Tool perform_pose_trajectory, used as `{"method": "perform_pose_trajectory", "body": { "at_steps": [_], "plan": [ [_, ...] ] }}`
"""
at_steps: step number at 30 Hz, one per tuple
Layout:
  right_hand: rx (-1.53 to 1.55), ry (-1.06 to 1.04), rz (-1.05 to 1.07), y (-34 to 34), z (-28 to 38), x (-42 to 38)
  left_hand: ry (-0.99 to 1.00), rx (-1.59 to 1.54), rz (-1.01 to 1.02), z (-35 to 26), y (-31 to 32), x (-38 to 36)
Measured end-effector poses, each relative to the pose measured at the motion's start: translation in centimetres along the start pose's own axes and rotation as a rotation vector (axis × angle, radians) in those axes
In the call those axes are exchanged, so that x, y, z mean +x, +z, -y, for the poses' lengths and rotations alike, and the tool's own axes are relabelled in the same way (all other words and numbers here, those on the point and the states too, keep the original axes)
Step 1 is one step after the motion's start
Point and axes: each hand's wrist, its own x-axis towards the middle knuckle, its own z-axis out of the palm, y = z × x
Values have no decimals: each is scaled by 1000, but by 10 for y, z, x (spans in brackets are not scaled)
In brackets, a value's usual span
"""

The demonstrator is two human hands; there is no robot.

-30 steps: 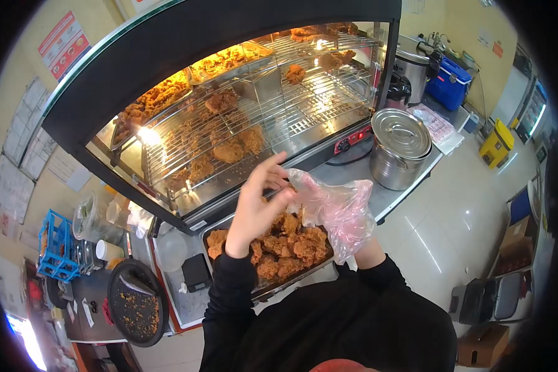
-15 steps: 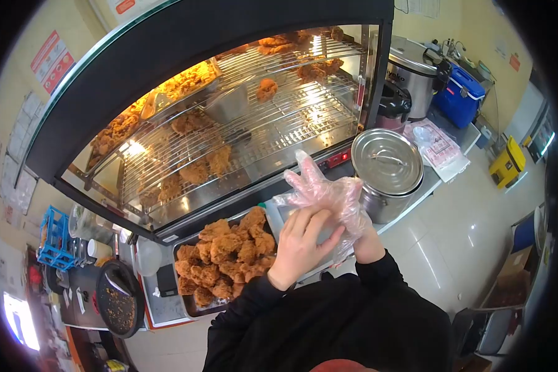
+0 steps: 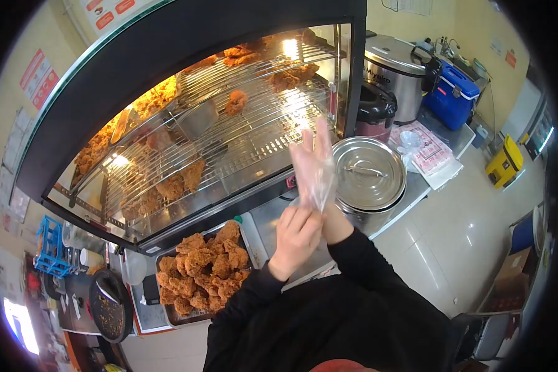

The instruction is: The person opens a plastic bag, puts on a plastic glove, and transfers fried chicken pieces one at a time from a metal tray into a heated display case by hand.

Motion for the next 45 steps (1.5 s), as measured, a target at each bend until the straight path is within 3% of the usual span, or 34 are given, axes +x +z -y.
{"method": "perform_pose_trajectory", "body": {
  "at_steps": [1, 3, 5, 7, 9, 11, 14, 17, 18, 19, 22, 23, 24, 25, 27, 29, 31, 34, 36, 38, 39, 40, 42, 43, 44, 45],
  "plan": [
    [496, 118, -7, -9, 21, 18, -17, 8, 2, 4, 5, 2],
    [427, 19, -83, -5, 40, 34, -125, -18, 13, 8, 18, 16],
    [-130, -167, -233, 5, 52, 41, -174, -166, 72, 8, 28, 24],
    [-450, -240, -340, 19, 61, 57, -235, -324, 221, 1, 36, 18],
    [-687, -274, -342, 34, 63, 85, -289, -416, 211, -6, 24, 22],
    [-1771, -111, -445, 46, 56, 99, -313, -447, 168, -1, 10, 24],
    [-2094, -134, -398, 77, 19, 88, -345, -397, 106, 15, -12, 20],
    [-2513, 135, -324, 87, -9, 62, -412, -356, 31, 27, -32, 20],
    [-2618, 252, -243, 80, -13, 59, -409, -335, 15, 30, -37, 19],
    [-2831, 284, 106, 37, 5, 66, -409, -315, -1, 31, -42, 17],
    [-3064, 360, 602, 4, 0, 71, -464, -281, -31, 24, -56, 7],
    [-3107, 508, 779, 5, -5, 84, -455, -264, -27, 24, -62, 1],
    [-3352, 241, 1386, 12, -5, 85, -446, -249, -23, 24, -67, -5],
    [-3436, -364, 2019, 19, -6, 87, -473, -244, -43, 23, -70, -12],
    [-2769, 126, 838, -44, -2, 168, -507, -216, -55, 18, -78, -23],
    [-2593, 330, 520, -56, -24, 202, -548, -193, -54, 13, -86, -29],
    [-3188, 458, 794, -15, -58, 206, -586, -166, -56, 11, -93, -37],
    [-2971, 819, 789, -25, -60, 227, -680, -143, -94, 11, -101, -53],
    [-2999, 755, 748, -38, -61, 239, -766, -146, -133, 11, -104, -63],
    [-3092, 642, 749, -45, -57, 241, -731, -92, -170, 14, -106, -69],
    [-3003, 465, 819, -34, -52, 227, -715, -55, -163, 14, -111, -67],
    [-3110, 527, 803, -43, -51, 237, -709, -16, -155, 12, -116, -67],
    [-3267, 426, 774, -33, -34, 226, -800, 7, -215, 9, -126, -78],
    [-3323, 527, 732, 2, -27, 199, -828, 24, -251, 8, -132, -88],
    [-3360, 366, 337, -22, 3, 205, -847, 44, -290, 7, -139, -99],
    [-3502, 508, 312, 12, 9, 196, -896, 33, -352, 4, -145, -110]
  ]
}}
